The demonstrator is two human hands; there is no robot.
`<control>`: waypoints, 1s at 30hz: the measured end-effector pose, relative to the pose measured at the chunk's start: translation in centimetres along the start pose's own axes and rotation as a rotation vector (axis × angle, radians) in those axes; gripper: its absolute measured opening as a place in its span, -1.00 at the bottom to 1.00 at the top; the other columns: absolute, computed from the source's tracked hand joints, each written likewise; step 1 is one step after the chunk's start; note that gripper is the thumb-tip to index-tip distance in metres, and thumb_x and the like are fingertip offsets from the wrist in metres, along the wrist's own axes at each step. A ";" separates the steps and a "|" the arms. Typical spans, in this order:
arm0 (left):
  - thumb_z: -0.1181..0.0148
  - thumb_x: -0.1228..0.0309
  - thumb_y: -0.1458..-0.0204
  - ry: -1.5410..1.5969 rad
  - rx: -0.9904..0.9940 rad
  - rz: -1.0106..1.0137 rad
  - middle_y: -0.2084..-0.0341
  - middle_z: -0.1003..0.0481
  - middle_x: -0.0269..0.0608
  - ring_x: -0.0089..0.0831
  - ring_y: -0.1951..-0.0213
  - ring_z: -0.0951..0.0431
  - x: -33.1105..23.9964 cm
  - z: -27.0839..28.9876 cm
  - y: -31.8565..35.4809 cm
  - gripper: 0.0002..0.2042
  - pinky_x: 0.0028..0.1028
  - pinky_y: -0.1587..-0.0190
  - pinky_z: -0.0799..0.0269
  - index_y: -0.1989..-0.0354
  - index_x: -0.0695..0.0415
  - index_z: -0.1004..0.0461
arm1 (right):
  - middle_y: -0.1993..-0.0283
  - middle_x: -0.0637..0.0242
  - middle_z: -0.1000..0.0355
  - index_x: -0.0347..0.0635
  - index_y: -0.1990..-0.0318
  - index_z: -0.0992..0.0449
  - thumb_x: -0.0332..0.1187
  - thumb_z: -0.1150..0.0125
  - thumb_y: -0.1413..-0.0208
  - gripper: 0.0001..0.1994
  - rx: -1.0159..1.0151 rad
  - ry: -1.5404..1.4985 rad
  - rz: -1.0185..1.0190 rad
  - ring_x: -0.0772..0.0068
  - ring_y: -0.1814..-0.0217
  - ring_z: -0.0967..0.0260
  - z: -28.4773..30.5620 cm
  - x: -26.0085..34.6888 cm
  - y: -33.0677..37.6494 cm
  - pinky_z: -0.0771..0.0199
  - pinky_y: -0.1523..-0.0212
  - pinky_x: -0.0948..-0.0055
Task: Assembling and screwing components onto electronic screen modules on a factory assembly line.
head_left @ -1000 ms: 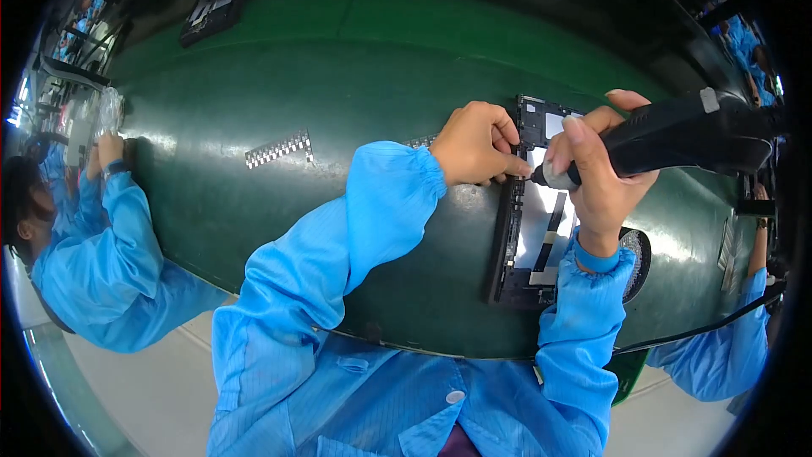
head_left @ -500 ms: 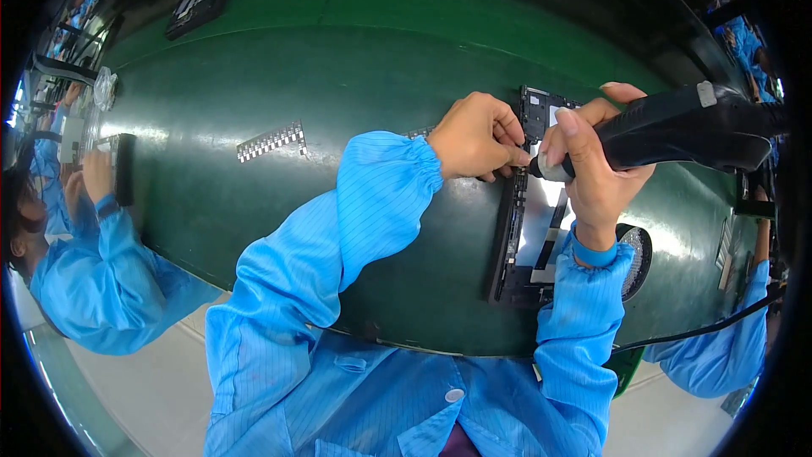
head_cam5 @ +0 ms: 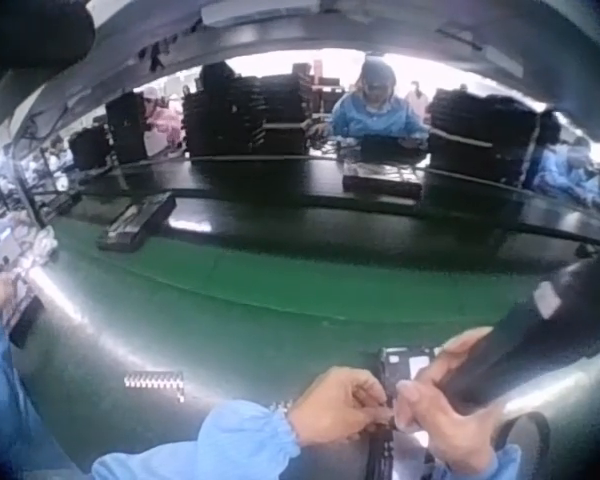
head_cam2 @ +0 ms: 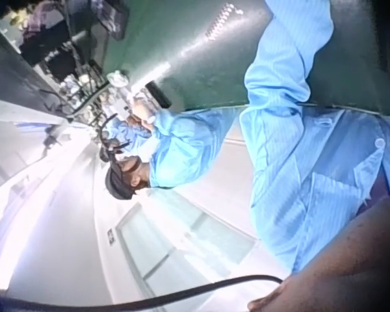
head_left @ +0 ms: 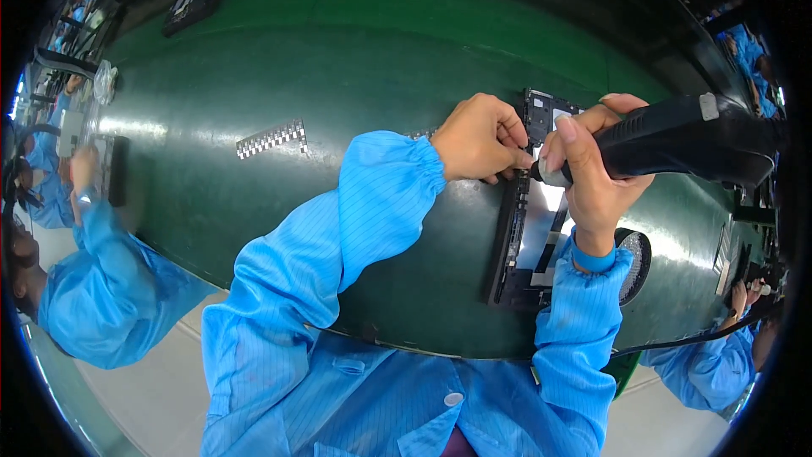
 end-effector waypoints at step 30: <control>-0.29 0.48 0.12 -0.096 -0.040 0.051 0.52 -0.49 -0.26 -0.57 0.53 -0.52 -0.6 -0.5 0.2 -0.82 -0.66 0.62 -0.37 0.43 0.23 -0.38 | 0.59 0.23 -0.33 -0.35 0.10 -0.21 -0.65 -0.18 0.08 -0.63 -0.609 0.163 0.063 0.41 0.66 -0.31 17.6 6.0 6.9 -0.35 0.60 0.44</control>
Point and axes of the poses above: each hand's wrist, its own y-axis away from the middle knuckle, its own z-axis out of the back of the hand, x = y × z, the point moved 2 cm from there along -y, towards the middle knuckle
